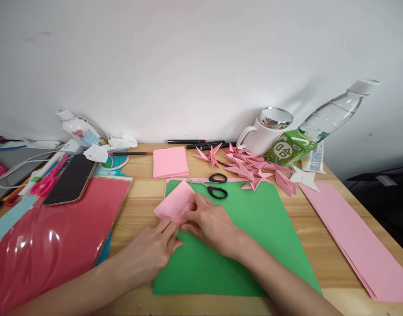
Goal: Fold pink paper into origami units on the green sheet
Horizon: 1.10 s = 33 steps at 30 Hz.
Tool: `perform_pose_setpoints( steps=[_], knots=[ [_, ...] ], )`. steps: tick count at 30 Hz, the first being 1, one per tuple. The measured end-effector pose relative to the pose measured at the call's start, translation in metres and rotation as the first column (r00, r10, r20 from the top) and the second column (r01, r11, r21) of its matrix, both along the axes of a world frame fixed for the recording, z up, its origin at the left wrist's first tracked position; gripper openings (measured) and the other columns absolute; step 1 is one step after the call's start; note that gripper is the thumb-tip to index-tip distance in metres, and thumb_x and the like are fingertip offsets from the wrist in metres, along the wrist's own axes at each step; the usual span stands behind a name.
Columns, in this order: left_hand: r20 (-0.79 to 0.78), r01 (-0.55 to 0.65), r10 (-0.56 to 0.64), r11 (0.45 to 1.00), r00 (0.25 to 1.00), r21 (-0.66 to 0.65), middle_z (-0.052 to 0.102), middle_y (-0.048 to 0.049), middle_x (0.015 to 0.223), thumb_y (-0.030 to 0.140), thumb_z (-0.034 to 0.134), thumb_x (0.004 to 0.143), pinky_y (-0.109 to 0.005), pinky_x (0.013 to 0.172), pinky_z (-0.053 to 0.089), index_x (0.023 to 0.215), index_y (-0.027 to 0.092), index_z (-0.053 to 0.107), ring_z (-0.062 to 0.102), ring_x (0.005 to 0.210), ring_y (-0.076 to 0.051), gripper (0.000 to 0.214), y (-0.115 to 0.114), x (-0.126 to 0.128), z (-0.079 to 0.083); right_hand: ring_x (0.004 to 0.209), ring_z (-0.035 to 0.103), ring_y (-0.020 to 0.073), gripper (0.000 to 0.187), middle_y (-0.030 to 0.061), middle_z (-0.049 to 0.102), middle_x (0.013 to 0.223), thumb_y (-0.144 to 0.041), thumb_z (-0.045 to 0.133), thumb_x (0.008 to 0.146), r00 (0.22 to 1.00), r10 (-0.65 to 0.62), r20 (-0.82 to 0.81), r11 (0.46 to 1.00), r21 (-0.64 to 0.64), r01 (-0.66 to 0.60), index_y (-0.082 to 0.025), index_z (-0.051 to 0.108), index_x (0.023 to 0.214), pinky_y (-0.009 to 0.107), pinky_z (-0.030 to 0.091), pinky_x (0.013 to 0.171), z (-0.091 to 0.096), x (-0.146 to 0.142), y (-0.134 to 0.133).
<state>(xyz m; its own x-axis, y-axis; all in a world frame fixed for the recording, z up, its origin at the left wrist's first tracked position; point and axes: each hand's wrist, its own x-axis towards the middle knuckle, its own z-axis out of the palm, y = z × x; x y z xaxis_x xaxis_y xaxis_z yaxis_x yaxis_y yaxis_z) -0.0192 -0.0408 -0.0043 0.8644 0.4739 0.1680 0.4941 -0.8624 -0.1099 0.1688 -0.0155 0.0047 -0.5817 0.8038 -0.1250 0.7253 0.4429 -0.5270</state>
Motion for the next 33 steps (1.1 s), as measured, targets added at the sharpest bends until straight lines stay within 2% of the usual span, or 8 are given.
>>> perform_pose_setpoints(
  steps=[9,12,16,18,21,24,29,33],
  knots=[
    [-0.080,0.011,-0.014,0.999,0.997,-0.034,0.056,-0.0074,0.074,0.007,0.046,0.086,-0.030,0.050,0.034,0.076,0.010,0.057,0.052,0.068,-0.020,0.015,0.003,-0.002,0.003,0.062,0.053,0.0146,0.019,0.0021,0.061,0.071,-0.025,0.053,0.085,0.978,-0.033,0.204,0.998,-0.043,0.043,-0.019,0.060,0.068,0.025,0.032,0.056,0.010,0.024,0.004],
    [-0.100,0.006,-0.006,1.000,0.995,0.000,0.059,-0.0113,0.086,0.001,0.043,0.083,-0.031,0.057,0.042,0.097,0.004,0.057,0.054,0.077,-0.021,0.019,0.008,-0.001,0.004,0.057,0.049,0.0121,0.022,-0.0008,0.057,0.062,-0.027,0.052,0.085,0.998,-0.006,0.059,0.995,-0.099,0.012,-0.018,0.056,0.065,0.024,0.031,0.054,0.002,0.033,0.011],
    [-0.071,0.046,-0.040,0.995,0.997,0.089,0.062,-0.0127,0.090,0.001,0.034,0.087,-0.033,0.068,0.046,0.110,0.002,0.053,0.055,0.081,-0.021,0.030,0.014,-0.002,0.001,0.055,0.044,0.0113,0.026,-0.0007,0.053,0.061,-0.032,0.046,0.087,0.944,-0.257,-0.206,0.966,-0.055,0.251,-0.017,0.055,0.068,0.023,0.032,0.049,-0.011,0.038,0.022],
    [-0.052,0.025,-0.022,0.997,0.998,0.069,0.062,-0.0114,0.086,0.001,0.034,0.086,-0.032,0.066,0.046,0.105,0.004,0.055,0.055,0.079,-0.021,0.028,0.017,-0.004,0.000,0.061,0.048,0.0127,0.020,0.0015,0.056,0.069,-0.029,0.047,0.087,0.913,-0.281,-0.296,0.957,-0.022,0.288,-0.017,0.056,0.073,0.023,0.036,0.053,-0.013,0.038,0.024],
    [0.003,-0.069,0.069,0.998,0.998,-0.012,0.060,-0.0096,0.085,0.001,0.038,0.084,-0.031,0.063,0.046,0.093,0.010,0.057,0.054,0.079,-0.021,0.023,0.023,-0.011,-0.002,0.077,0.053,0.0144,0.011,0.0049,0.057,0.091,-0.016,0.047,0.085,0.913,-0.149,-0.379,0.988,-0.034,0.147,-0.019,0.057,0.085,0.024,0.044,0.064,-0.007,0.039,0.021],
    [0.068,-0.161,0.170,0.980,0.983,-0.116,0.058,-0.0084,0.085,-0.001,0.038,0.083,-0.030,0.065,0.046,0.085,0.014,0.056,0.054,0.081,-0.020,0.023,0.028,-0.018,-0.003,0.086,0.053,0.0144,0.021,0.0050,0.052,0.103,-0.006,0.052,0.078,0.935,0.013,-0.355,0.998,-0.051,-0.033,-0.021,0.057,0.091,0.026,0.045,0.074,0.001,0.040,0.015],
    [0.120,-0.211,0.241,0.953,0.963,-0.219,0.057,-0.0076,0.083,-0.002,0.036,0.083,-0.031,0.064,0.046,0.084,0.013,0.056,0.052,0.078,-0.020,0.025,0.029,-0.019,-0.006,0.089,0.052,0.0167,0.023,0.0039,0.051,0.099,-0.014,0.072,0.069,0.955,0.140,-0.262,0.988,-0.033,-0.154,-0.021,0.059,0.087,0.029,0.045,0.075,0.004,0.034,0.007],
    [0.150,-0.193,0.232,0.953,0.961,-0.235,0.056,-0.0074,0.084,0.001,0.036,0.085,-0.032,0.066,0.046,0.087,0.014,0.057,0.052,0.080,-0.020,0.025,0.029,-0.017,-0.009,0.083,0.053,0.0144,0.007,0.0038,0.056,0.095,-0.018,0.067,0.076,0.928,0.248,-0.279,0.968,0.030,-0.250,-0.019,0.062,0.081,0.026,0.043,0.069,0.002,0.025,0.004]
  ],
)
